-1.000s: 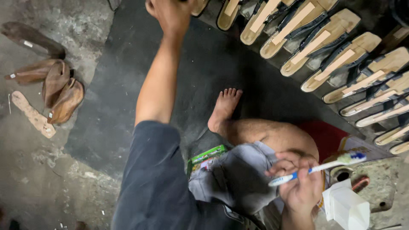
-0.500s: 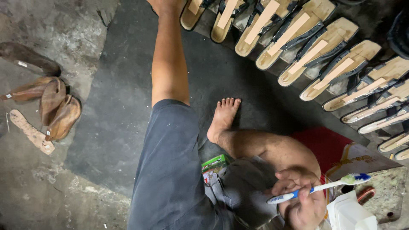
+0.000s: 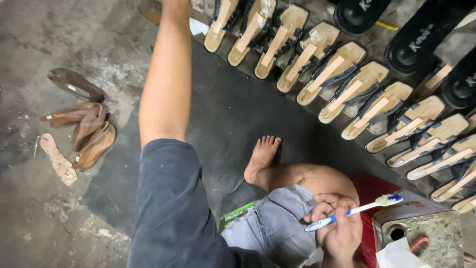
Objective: The person sits on the floor and applies a liquid substance to the edges of black sandals using a toothbrush. They repeatedly dip the brush into a container and coat the perimeter of each sandal before placing it on a nearby rack.
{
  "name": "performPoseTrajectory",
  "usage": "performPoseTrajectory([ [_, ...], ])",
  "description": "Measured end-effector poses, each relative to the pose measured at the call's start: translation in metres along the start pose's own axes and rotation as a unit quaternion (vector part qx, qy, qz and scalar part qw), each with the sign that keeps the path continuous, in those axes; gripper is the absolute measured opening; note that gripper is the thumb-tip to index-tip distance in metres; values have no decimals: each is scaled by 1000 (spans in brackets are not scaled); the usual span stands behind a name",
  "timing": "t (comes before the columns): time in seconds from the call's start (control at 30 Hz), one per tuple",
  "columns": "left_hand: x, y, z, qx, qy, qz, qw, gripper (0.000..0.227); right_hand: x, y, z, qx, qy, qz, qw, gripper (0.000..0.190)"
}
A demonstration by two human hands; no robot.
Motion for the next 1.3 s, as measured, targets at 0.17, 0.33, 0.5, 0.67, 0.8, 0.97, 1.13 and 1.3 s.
performPoseTrajectory([
  [0.17, -106, 40, -48, -19, 47, 88, 995, 37, 11, 12, 3, 4, -56, -21, 998, 18],
  [0.33, -146, 57, -62, -43, 78, 164, 982, 37, 21, 20, -5, 34, -110, -17, 993, 17],
  [0.5, -111, 29, -60, -67, 66, 253, 963, 39, 24, 13, -10, 23, -63, -30, 997, 17],
  [0.67, -141, 6, -47, -73, 66, 358, 928, 42, 27, 15, -4, -2, -73, -27, 997, 17],
  [0.8, -219, 67, 54, -25, -23, 488, 872, 47, 38, 10, 7, -36, -48, 28, 998, 13],
  [0.97, -294, 153, 307, -60, -326, 477, 814, 47, 59, 3, 42, -97, -8, 164, 982, 22],
  [1.13, -319, 196, 492, -207, -531, 510, 645, 46, 40, -8, 103, -191, 122, 255, 940, 34],
  [1.3, -324, 217, 544, -69, -619, 540, 566, 59, -12, -28, 192, -197, 174, 225, 938, 34],
])
Point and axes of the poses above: each hand's wrist, its own z-axis away from the middle knuckle, its own x-axis out of the palm, y = z × x, the point moved 1 cm from there along -z, towards the middle knuckle, and after that the axes turned 7 degrees about x, right-handed, at the moved point
